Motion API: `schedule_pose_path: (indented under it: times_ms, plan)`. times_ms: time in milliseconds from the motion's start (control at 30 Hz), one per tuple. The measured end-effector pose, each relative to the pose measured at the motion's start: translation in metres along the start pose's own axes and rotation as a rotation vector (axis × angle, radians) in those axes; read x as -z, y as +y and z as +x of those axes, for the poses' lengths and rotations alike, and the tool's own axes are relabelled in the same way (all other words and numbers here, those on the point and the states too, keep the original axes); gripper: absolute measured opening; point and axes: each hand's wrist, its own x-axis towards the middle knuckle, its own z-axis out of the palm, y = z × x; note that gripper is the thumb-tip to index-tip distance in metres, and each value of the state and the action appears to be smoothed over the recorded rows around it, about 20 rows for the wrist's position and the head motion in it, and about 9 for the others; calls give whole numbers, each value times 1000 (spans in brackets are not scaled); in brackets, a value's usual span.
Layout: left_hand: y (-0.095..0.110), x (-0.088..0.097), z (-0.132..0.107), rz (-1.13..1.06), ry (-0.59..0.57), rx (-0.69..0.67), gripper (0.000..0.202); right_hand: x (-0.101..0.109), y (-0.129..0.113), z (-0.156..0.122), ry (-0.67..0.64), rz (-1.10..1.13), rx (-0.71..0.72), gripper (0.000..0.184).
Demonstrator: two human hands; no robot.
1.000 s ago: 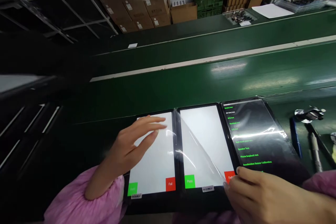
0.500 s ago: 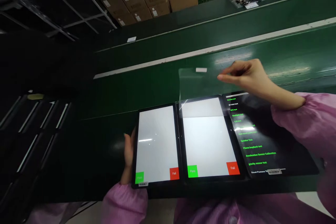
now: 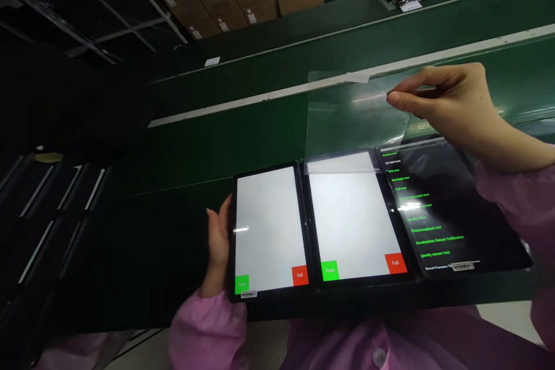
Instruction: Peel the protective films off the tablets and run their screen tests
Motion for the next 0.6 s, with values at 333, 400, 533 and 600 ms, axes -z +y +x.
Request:
schedule_pose_path:
  times_ms: [333,400,533,600]
  plan:
    - [66,-69,39,840,-314,-495,25,2,-12,-20,-71,-25,65,12]
    - [65,-85,43,907,-361,-509,20,3,-14,-23,-88,-42,87,12]
    - [63,-98,42,928,-401,-536,20,5,-16,-30,-93,-53,113,7]
    - [64,-100,40,943,-416,-572,19,5,-16,-33,-83,-84,118,7]
